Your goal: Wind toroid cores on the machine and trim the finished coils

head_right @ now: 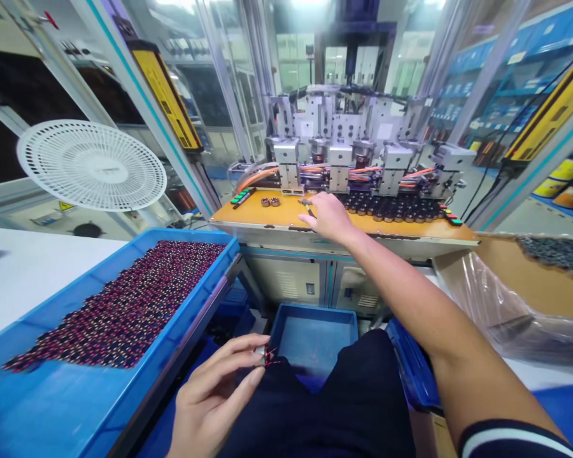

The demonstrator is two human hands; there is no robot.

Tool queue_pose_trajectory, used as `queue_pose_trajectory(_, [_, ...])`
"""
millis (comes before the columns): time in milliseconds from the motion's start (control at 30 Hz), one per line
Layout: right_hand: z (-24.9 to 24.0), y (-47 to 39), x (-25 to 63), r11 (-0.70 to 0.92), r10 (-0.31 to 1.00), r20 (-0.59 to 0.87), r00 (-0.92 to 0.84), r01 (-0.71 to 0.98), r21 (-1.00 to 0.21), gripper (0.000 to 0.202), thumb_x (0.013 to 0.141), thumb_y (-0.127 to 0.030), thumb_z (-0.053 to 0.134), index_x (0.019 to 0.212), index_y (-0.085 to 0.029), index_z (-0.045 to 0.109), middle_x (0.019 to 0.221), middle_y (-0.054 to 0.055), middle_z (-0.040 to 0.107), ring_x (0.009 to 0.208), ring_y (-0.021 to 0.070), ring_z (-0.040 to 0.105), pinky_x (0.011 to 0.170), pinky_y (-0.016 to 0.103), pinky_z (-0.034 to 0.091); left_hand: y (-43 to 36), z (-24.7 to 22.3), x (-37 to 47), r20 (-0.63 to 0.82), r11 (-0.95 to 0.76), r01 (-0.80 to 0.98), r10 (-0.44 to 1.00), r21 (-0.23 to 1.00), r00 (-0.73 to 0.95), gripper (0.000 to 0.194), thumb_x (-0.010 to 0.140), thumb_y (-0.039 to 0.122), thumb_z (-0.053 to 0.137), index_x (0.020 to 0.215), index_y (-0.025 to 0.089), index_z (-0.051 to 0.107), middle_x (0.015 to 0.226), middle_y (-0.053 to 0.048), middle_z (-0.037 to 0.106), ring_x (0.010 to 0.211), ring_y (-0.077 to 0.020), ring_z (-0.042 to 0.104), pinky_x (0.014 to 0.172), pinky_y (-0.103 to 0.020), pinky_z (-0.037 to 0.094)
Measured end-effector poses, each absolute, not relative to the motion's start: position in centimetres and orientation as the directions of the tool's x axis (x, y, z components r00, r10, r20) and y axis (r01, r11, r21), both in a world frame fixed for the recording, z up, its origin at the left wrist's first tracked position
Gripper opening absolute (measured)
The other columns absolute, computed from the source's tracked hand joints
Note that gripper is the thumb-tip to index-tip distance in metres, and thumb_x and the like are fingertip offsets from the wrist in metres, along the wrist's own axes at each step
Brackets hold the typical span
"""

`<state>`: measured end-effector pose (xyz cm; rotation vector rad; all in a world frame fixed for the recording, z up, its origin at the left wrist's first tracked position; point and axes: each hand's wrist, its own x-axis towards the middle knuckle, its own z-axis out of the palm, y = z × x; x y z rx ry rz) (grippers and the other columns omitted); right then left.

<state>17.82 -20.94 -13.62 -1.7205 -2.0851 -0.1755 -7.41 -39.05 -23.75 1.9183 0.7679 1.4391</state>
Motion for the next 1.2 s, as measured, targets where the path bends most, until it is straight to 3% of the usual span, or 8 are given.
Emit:
queue_pose_trajectory(333, [-16.3,-15.7,18.3,0.059,0.973,0.221,-0.068,0.997,0.050,0.061,0.097,-0.053,0.045,0.122,0.001,0.059,0.127,0.029,0.054,0.121,0.0412,0.041,0.098,0.052,0.035,-39.1,-23.8,-8.9,0.513,-0.515,0.085,0.857,0.853,0.047,0.022,0.082,0.007,0.068,0.096,0.023,0.075,0.106,-0.009,0.075,0.097,-0.0198,0.073,0.075,-0.024,0.062])
queue_pose_trajectory(433, [-16.1,-18.0,19.6,0.127,0.973,0.184,-0.138,0.989,0.070,0.054,0.094,-0.051,0.051,0.121,-0.006,0.060,0.124,0.025,0.055,0.114,0.0380,0.048,0.094,0.048,0.041,-39.1,-24.1,-8.7,0.475,-0.475,0.043,0.880,0.879,0.018,0.022,0.083,0.008,0.068,0.096,0.023,0.076,0.107,-0.008,0.075,0.100,-0.0194,0.072,0.075,-0.025,0.062])
queue_pose_trajectory(567, [-17.2,-23.9,21.4,0.184,0.959,0.201,-0.200,0.978,0.098,0.049,0.085,-0.030,0.060,0.128,-0.008,0.054,0.118,0.022,0.054,0.108,0.0345,0.052,0.093,0.044,0.043,-39.0,-24.3,-8.5,0.469,-0.469,0.005,0.883,0.883,0.019,0.023,0.083,0.008,0.069,0.096,0.025,0.076,0.107,-0.006,0.075,0.102,-0.0183,0.071,0.078,-0.024,0.062])
queue_pose_trajectory(633, [-19.2,-28.1,21.4,0.232,0.949,0.219,-0.228,0.973,0.007,0.053,0.083,-0.021,0.056,0.134,-0.009,0.048,0.116,0.019,0.054,0.103,0.0293,0.055,0.090,0.039,0.047,-39.0,-24.3,-8.4,0.471,-0.471,0.003,0.882,0.882,0.026,0.025,0.082,0.007,0.069,0.097,0.026,0.076,0.108,-0.006,0.075,0.101,-0.0177,0.072,0.078,-0.023,0.062])
queue_pose_trajectory(733, [-23.4,-35.4,20.2,0.322,0.947,0.187,-0.262,0.776,-0.543,0.048,0.086,-0.021,0.052,0.133,-0.013,0.047,0.106,0.011,0.059,0.091,0.0219,0.060,0.082,0.032,0.051,-38.9,-24.4,-8.2,0.470,-0.471,0.005,0.882,0.882,0.044,0.026,0.082,0.006,0.068,0.097,0.026,0.076,0.108,-0.005,0.075,0.100,-0.0173,0.072,0.077,-0.022,0.061])
queue_pose_trajectory(833, [-26.5,-41.9,18.2,0.143,0.960,0.007,-0.278,0.472,-0.870,0.049,0.091,-0.022,0.051,0.139,-0.019,0.041,0.100,0.007,0.060,0.093,0.0183,0.062,0.084,0.029,0.052,-38.7,-24.6,-7.9,0.469,-0.471,0.013,0.881,0.882,0.065,0.027,0.082,0.005,0.068,0.098,0.026,0.076,0.109,-0.005,0.075,0.100,-0.0171,0.072,0.079,-0.023,0.061])
queue_pose_trajectory(1000, [-27.1,-46.9,15.9,0.034,0.917,0.001,-0.400,0.077,-0.996,0.065,0.091,-0.009,0.048,0.149,-0.034,0.030,0.114,0.005,0.057,0.098,0.0141,0.061,0.094,0.034,0.050,-38.8,-24.8,-7.3,0.472,-0.478,0.034,0.874,0.878,0.114,0.029,0.082,0.004,0.067,0.101,0.025,0.075,0.111,-0.005,0.074,0.102,-0.0167,0.071,0.083,-0.025,0.060])
queue_pose_trajectory(1200, [-26.3,-46.7,14.8,0.063,0.877,0.057,-0.478,-0.003,-0.998,0.074,0.086,-0.002,0.048,0.150,-0.036,0.031,0.118,0.006,0.058,0.106,0.0177,0.059,0.099,0.043,0.047,-39.3,-24.5,-7.1,0.501,-0.509,0.052,0.857,0.859,0.124,0.030,0.082,0.002,0.067,0.101,0.024,0.074,0.111,-0.004,0.074,0.101,-0.0158,0.071,0.086,-0.024,0.060])
